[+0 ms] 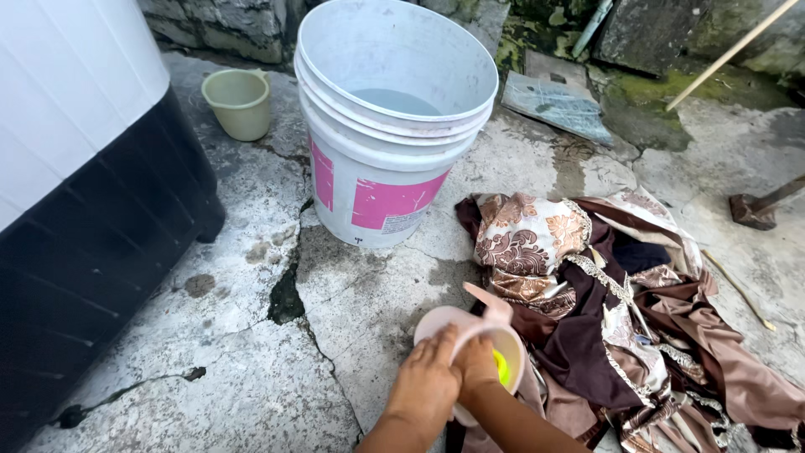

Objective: The person cleans the exterior and interior of a washing machine using a brush and soapy water.

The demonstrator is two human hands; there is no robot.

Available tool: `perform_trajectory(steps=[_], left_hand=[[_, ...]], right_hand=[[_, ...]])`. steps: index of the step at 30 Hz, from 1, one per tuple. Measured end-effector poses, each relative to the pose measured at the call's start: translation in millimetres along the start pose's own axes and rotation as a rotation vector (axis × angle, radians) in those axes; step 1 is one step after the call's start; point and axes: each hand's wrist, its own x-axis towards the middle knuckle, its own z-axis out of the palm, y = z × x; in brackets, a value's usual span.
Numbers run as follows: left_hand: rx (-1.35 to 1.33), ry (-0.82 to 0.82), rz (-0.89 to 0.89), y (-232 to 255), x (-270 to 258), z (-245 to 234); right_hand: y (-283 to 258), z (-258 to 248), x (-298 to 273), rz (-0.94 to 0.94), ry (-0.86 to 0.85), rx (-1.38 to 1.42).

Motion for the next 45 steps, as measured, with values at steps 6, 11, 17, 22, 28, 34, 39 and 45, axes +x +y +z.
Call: perform_trajectory(steps=[6,11,17,22,28,34,39,45], left_hand=[[-0.508,-0.140,-0.303,-14,-14,-67],[-0.547,-0.173,-0.469,-28,-18,-98],[-0.980,0.340,-0.705,-50,-1,-63],[-1.735,0.575,-0.909,-58,16,-96],[-1.718,0.840,-0.837,-90,4,-178],[-1.428,0.961,-0.850,-135,-24,-265],[-1.170,1.136,-0.775,-174,-50,-331],[-0.721,0.961,-0.628,-205,-97,-420]], right_hand=[[18,-110,-33,0.121,-0.199,0.909],[10,-172,-56,0.102,-0.009,0.961],[-1,-205,-78,0.039,-0.145,1.674],[-33,-261,-104,-0.036,-0.213,2.092],[-84,-349,-113,-0.155,-0.082,2.116],[-133,-432,-114,-0.417,0.048,2.084],[-171,-498,-117,-0.715,-0.029,2.079],[-207,-596,-121,-0.877,0.110,2.225]])
